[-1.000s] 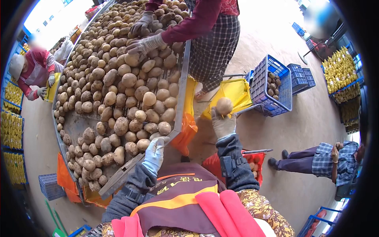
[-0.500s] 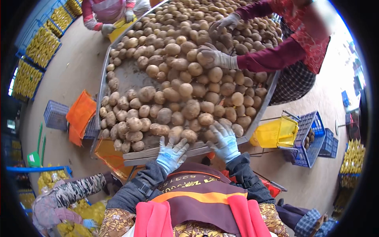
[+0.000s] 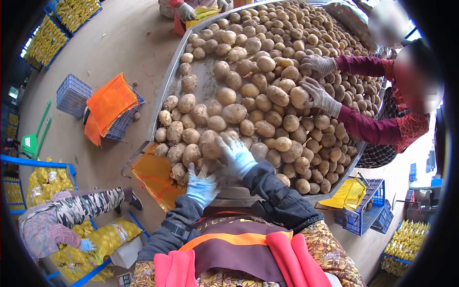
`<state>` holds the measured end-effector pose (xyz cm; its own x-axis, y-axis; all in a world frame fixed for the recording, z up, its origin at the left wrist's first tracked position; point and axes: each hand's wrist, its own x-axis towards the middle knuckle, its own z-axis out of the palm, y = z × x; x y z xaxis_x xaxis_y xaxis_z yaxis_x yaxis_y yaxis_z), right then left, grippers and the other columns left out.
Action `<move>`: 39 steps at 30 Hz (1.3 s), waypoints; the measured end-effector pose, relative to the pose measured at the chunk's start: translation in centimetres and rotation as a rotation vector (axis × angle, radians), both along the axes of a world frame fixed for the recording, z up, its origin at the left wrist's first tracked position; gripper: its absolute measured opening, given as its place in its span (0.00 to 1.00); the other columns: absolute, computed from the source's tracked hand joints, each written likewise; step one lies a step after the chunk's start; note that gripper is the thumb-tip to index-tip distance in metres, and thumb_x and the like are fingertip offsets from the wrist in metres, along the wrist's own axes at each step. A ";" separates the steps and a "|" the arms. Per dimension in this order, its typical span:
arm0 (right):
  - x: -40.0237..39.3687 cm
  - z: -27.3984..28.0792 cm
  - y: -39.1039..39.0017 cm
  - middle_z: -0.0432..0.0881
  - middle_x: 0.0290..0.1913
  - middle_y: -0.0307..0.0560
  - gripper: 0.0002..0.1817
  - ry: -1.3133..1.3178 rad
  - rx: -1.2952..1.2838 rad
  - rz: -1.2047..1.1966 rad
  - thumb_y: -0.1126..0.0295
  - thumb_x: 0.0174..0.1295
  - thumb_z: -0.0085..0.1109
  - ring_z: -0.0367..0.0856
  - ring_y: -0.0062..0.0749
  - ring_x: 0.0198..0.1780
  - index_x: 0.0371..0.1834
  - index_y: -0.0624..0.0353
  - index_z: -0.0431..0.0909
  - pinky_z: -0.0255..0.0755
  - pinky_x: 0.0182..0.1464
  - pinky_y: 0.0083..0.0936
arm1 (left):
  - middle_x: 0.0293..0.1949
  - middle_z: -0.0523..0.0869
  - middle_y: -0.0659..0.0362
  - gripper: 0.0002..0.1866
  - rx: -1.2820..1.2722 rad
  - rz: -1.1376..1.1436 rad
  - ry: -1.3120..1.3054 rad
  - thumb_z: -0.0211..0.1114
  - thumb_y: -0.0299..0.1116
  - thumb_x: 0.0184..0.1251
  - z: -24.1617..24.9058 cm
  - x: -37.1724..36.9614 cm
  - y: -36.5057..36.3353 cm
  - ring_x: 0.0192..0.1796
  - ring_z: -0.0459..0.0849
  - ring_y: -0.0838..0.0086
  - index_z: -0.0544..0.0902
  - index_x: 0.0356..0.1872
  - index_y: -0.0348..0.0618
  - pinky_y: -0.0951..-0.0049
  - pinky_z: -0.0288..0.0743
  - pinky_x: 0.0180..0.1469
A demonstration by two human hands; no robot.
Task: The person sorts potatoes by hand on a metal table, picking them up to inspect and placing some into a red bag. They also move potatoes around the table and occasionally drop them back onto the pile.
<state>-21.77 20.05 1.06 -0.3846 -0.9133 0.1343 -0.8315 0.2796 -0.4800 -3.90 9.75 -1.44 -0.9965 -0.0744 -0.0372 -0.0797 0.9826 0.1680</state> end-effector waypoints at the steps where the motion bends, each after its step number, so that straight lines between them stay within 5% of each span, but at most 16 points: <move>1: -0.9 0.4 -1.1 0.69 0.66 0.60 0.45 -0.135 0.007 -0.062 0.58 0.48 0.70 0.62 0.57 0.71 0.71 0.58 0.61 0.55 0.72 0.46 | 0.61 0.77 0.74 0.24 0.007 0.002 0.002 0.61 0.47 0.59 -0.4 0.1 -0.5 0.74 0.59 0.58 0.79 0.59 0.67 0.24 0.34 0.68; 4: -3.4 0.7 -2.1 0.72 0.62 0.61 0.34 -0.069 -0.027 -0.180 0.52 0.57 0.64 0.65 0.57 0.68 0.62 0.62 0.71 0.59 0.70 0.45 | 0.61 0.76 0.79 0.13 0.011 -0.040 0.148 0.62 0.45 0.58 -0.4 0.1 -1.5 0.74 0.58 0.58 0.87 0.43 0.70 0.23 0.35 0.68; 7: -3.3 0.1 -1.4 0.71 0.64 0.61 0.36 0.113 -0.052 -0.213 0.50 0.58 0.63 0.66 0.56 0.68 0.64 0.64 0.69 0.60 0.69 0.45 | 0.63 0.74 0.80 0.11 -0.049 -0.030 0.123 0.64 0.42 0.58 -0.8 0.0 -2.4 0.74 0.57 0.58 0.87 0.42 0.71 0.24 0.37 0.68; 12: -0.9 -0.6 1.8 0.55 0.74 0.64 0.63 0.168 0.246 0.026 0.44 0.43 0.73 0.52 0.61 0.75 0.75 0.68 0.46 0.45 0.76 0.50 | 0.69 0.69 0.58 0.12 -0.033 0.252 0.236 0.62 0.41 0.62 -0.5 0.0 -4.9 0.73 0.60 0.55 0.85 0.45 0.73 0.33 0.46 0.72; 16: -0.8 -0.9 -0.9 0.55 0.74 0.65 0.64 -0.099 0.067 -0.032 0.49 0.42 0.76 0.49 0.60 0.76 0.75 0.68 0.45 0.42 0.77 0.52 | 0.69 0.68 0.57 0.19 -0.114 0.252 0.110 0.57 0.35 0.63 1.2 1.0 -8.2 0.71 0.65 0.56 0.83 0.53 0.73 0.39 0.51 0.72; 19: -0.5 -0.3 -3.3 0.61 0.71 0.61 0.54 -0.195 0.069 0.053 0.54 0.44 0.76 0.56 0.58 0.74 0.72 0.63 0.56 0.47 0.76 0.51 | 0.65 0.72 0.58 0.18 -0.031 0.416 0.096 0.60 0.30 0.60 2.3 2.3 -8.4 0.68 0.68 0.56 0.83 0.52 0.60 0.41 0.52 0.72; 20: -0.2 -0.2 -4.2 0.63 0.69 0.60 0.50 -0.203 0.020 0.128 0.55 0.45 0.75 0.58 0.58 0.73 0.71 0.61 0.58 0.48 0.75 0.51 | 0.63 0.74 0.55 0.16 0.261 0.612 0.387 0.63 0.28 0.58 -0.3 2.7 -8.5 0.67 0.69 0.54 0.82 0.48 0.51 0.46 0.57 0.71; 23: 1.0 -0.1 -7.4 0.72 0.61 0.58 0.42 -0.164 -0.090 0.242 0.57 0.53 0.67 0.64 0.57 0.69 0.72 0.55 0.60 0.54 0.72 0.49 | 0.60 0.73 0.49 0.15 0.165 0.569 0.757 0.58 0.30 0.68 4.2 -0.9 -7.5 0.64 0.70 0.50 0.78 0.53 0.40 0.51 0.64 0.69; 27: -2.0 0.0 -9.7 0.75 0.56 0.53 0.33 -0.189 0.171 0.532 0.61 0.55 0.62 0.70 0.53 0.63 0.66 0.54 0.68 0.62 0.66 0.43 | 0.61 0.73 0.47 0.19 0.102 0.510 0.653 0.59 0.31 0.67 6.8 -6.4 -8.7 0.65 0.70 0.52 0.76 0.58 0.38 0.50 0.62 0.69; 29: -6.4 1.3 -10.3 0.76 0.55 0.53 0.31 -0.204 0.257 0.453 0.60 0.55 0.62 0.70 0.51 0.62 0.64 0.54 0.69 0.61 0.67 0.45 | 0.66 0.71 0.50 0.24 0.149 0.435 0.573 0.62 0.37 0.65 5.3 -8.0 -10.5 0.69 0.67 0.53 0.75 0.61 0.44 0.47 0.56 0.71; 31: -10.9 0.0 -11.4 0.74 0.58 0.55 0.32 0.076 0.083 -0.037 0.55 0.56 0.62 0.67 0.56 0.66 0.65 0.52 0.69 0.56 0.69 0.52 | 0.70 0.68 0.52 0.25 0.086 0.400 0.206 0.61 0.45 0.66 4.8 -8.4 -9.4 0.75 0.57 0.52 0.76 0.63 0.53 0.40 0.45 0.73; 33: -12.6 0.4 -11.7 0.70 0.64 0.57 0.34 0.268 0.138 -0.234 0.49 0.58 0.61 0.60 0.63 0.70 0.67 0.51 0.69 0.47 0.72 0.60 | 0.72 0.65 0.59 0.28 0.028 0.301 -0.073 0.61 0.55 0.62 3.0 -6.6 -9.1 0.77 0.53 0.55 0.76 0.64 0.62 0.34 0.44 0.72; 34: -11.9 2.6 -12.1 0.63 0.70 0.58 0.36 0.266 0.359 -0.086 0.44 0.60 0.58 0.53 0.70 0.73 0.68 0.49 0.68 0.41 0.73 0.63 | 0.72 0.65 0.61 0.29 0.035 0.287 -0.093 0.62 0.55 0.60 3.0 -5.6 -9.3 0.76 0.54 0.55 0.76 0.63 0.62 0.36 0.45 0.72; 39: -8.7 1.7 -14.0 0.78 0.58 0.56 0.27 0.298 0.458 0.245 0.47 0.60 0.56 0.67 0.48 0.68 0.55 0.55 0.78 0.44 0.73 0.59 | 0.66 0.72 0.59 0.31 0.112 0.267 -0.044 0.65 0.55 0.53 3.6 -0.3 -10.2 0.71 0.62 0.57 0.79 0.59 0.57 0.41 0.52 0.69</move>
<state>-30.44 6.08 2.79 -0.1612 -0.9611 -0.2241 -0.9783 0.1857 -0.0925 -4.17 -0.42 2.15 -0.9396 -0.3265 -0.1027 -0.3422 0.9015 0.2651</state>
